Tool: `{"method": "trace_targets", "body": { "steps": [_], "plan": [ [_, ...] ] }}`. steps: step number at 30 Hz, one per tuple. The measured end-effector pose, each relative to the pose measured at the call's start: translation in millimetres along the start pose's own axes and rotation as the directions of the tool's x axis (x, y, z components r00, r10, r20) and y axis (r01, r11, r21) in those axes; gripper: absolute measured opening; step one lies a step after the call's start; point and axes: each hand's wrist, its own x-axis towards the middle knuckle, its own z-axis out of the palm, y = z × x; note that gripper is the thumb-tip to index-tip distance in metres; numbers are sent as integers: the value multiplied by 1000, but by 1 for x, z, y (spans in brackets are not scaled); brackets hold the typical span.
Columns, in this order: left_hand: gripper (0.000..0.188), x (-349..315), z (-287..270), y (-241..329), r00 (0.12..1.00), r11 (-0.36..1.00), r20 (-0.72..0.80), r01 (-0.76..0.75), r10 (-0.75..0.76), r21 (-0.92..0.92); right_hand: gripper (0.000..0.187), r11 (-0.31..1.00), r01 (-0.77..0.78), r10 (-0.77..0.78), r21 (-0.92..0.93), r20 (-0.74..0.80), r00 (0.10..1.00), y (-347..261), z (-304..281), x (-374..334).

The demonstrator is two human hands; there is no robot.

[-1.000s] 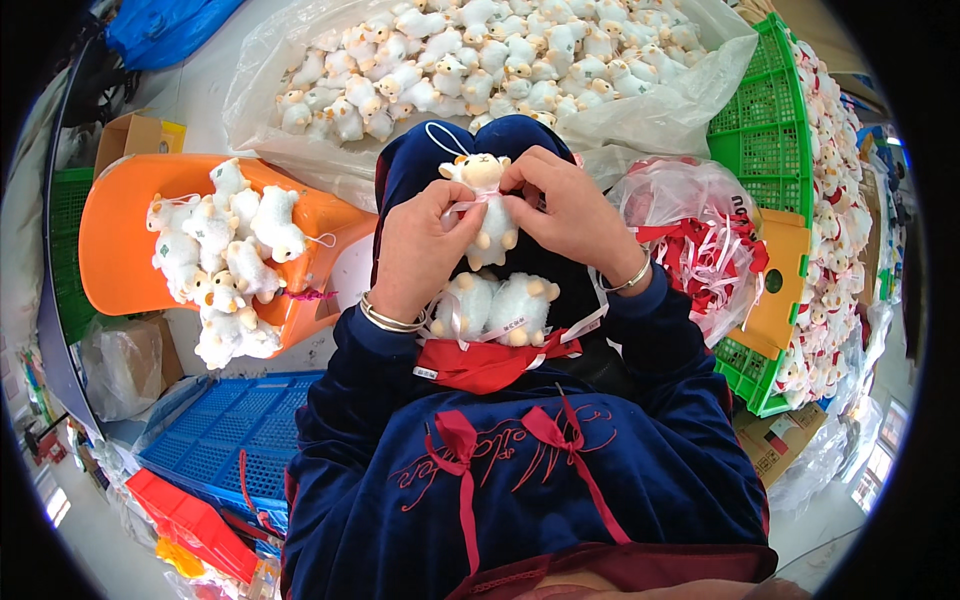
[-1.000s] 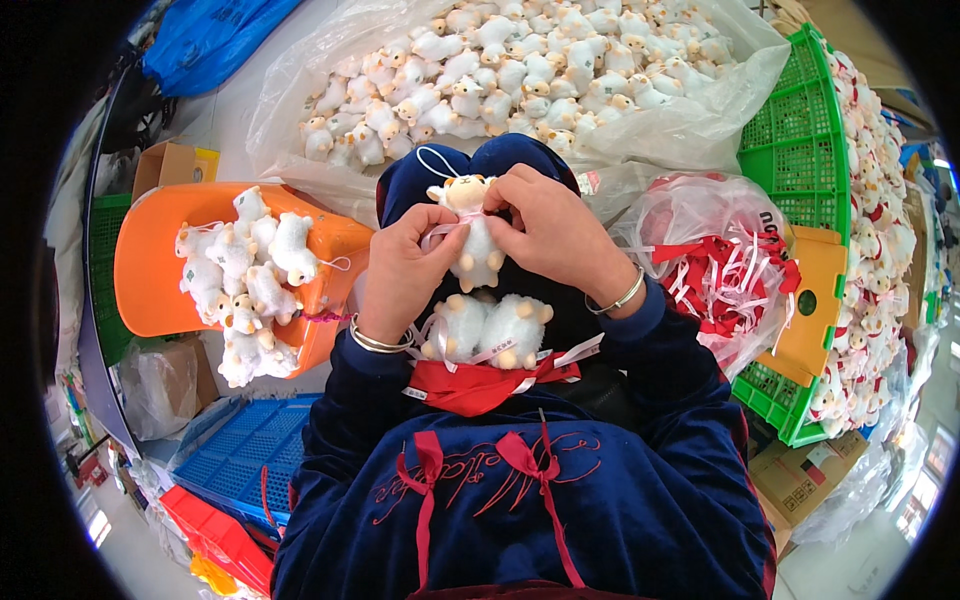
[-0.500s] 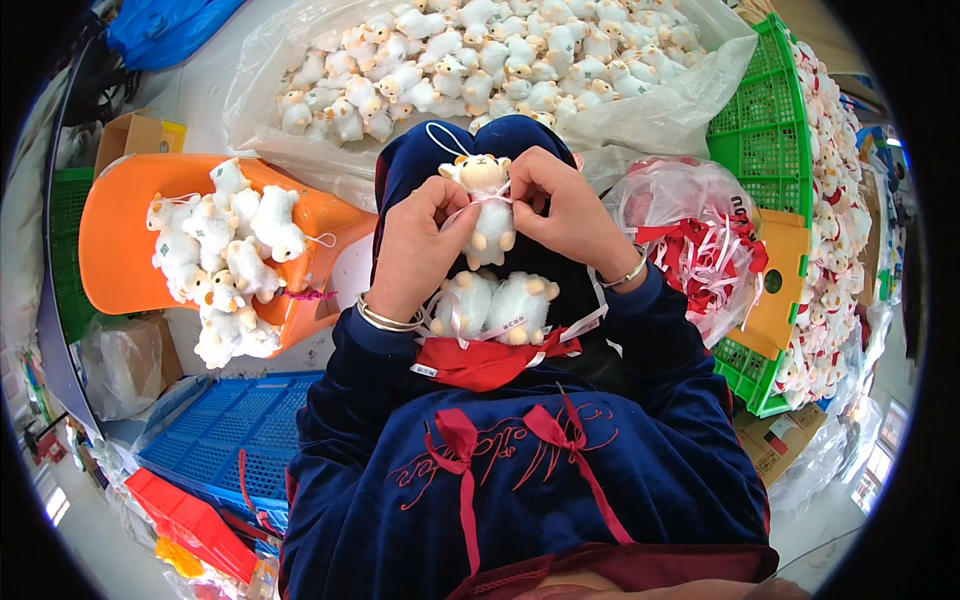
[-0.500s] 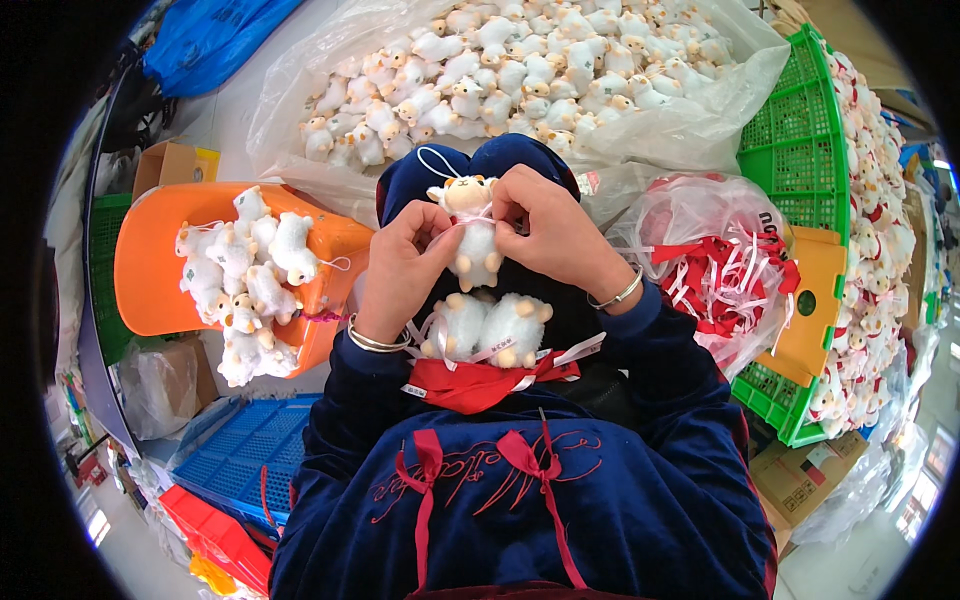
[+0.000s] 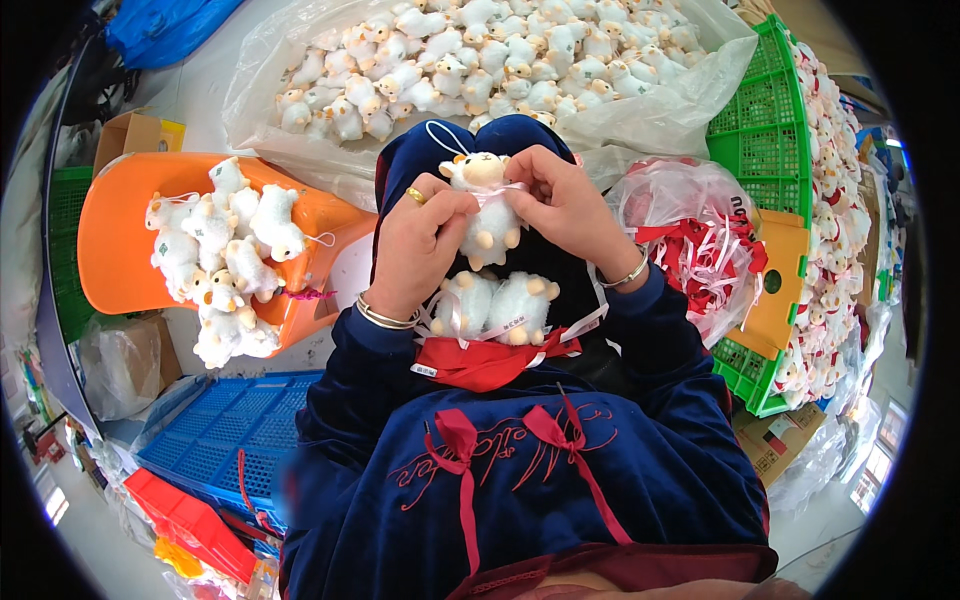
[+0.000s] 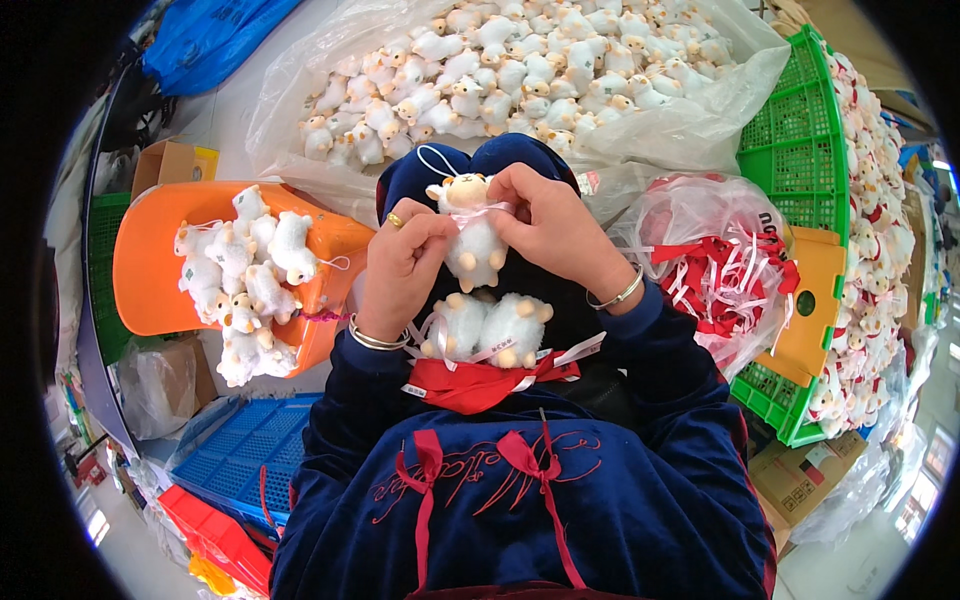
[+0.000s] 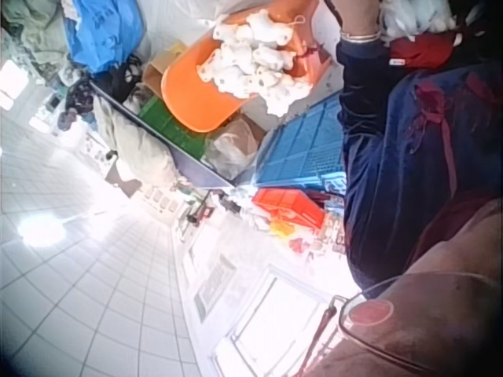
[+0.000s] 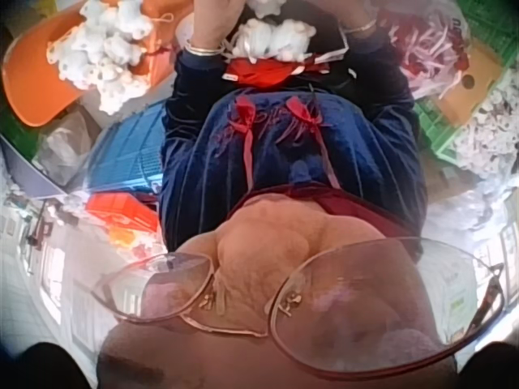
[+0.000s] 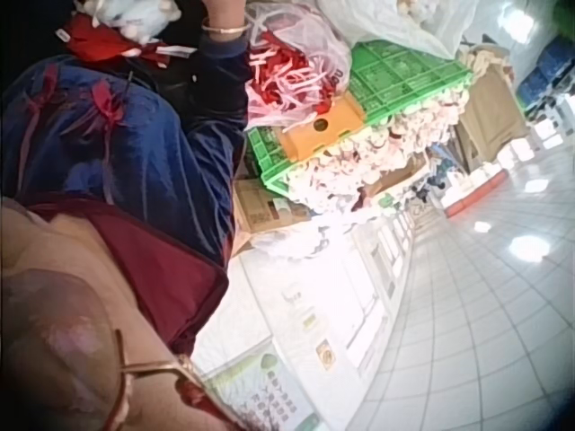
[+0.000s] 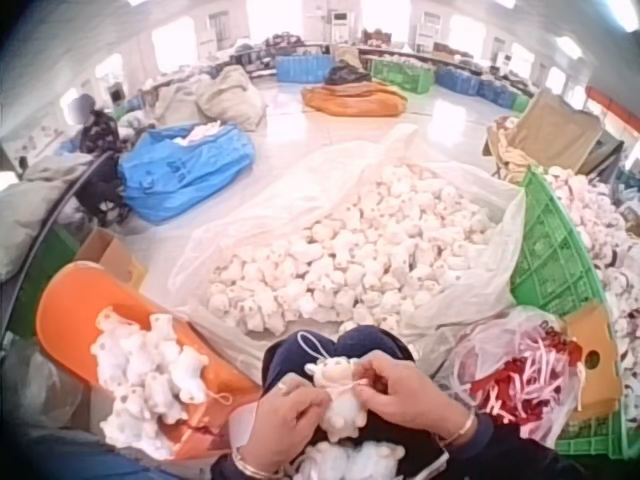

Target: The person ties red ribbons around the necks of small white plush toys one by one. They pick up each plush, wrap the ribbon, and tie a knot, then place the finished item into a green basket.

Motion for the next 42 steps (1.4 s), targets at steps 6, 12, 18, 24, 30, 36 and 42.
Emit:
{"method": "trace_targets", "body": {
  "steps": [6,12,18,24,30,36,42],
  "plan": [
    [21,0,2,-6,990,989,-34,-133,136,70,10,1000,31,-31,7,29,999,1,-5,4],
    [20,0,1,-10,978,978,-49,-198,201,59,6,997,49,-47,-59,31,998,-5,-6,8],
    [18,-3,-9,-15,987,985,-52,-145,151,96,8,987,98,-108,-126,-80,991,1,-1,7],
    [10,-5,-17,-1,1000,991,20,23,-21,-132,18,986,73,-76,-149,-9,997,-1,-2,8],
    [28,12,-35,12,912,892,96,411,-400,-188,21,991,31,-32,-132,-3,999,-3,-1,9],
    [26,23,-27,30,875,908,244,399,-419,129,23,990,39,-41,-138,-9,999,0,0,9],
    [24,26,-24,23,858,902,277,418,-432,110,25,986,10,-9,-167,6,1000,-5,-2,11]
  ]
}}
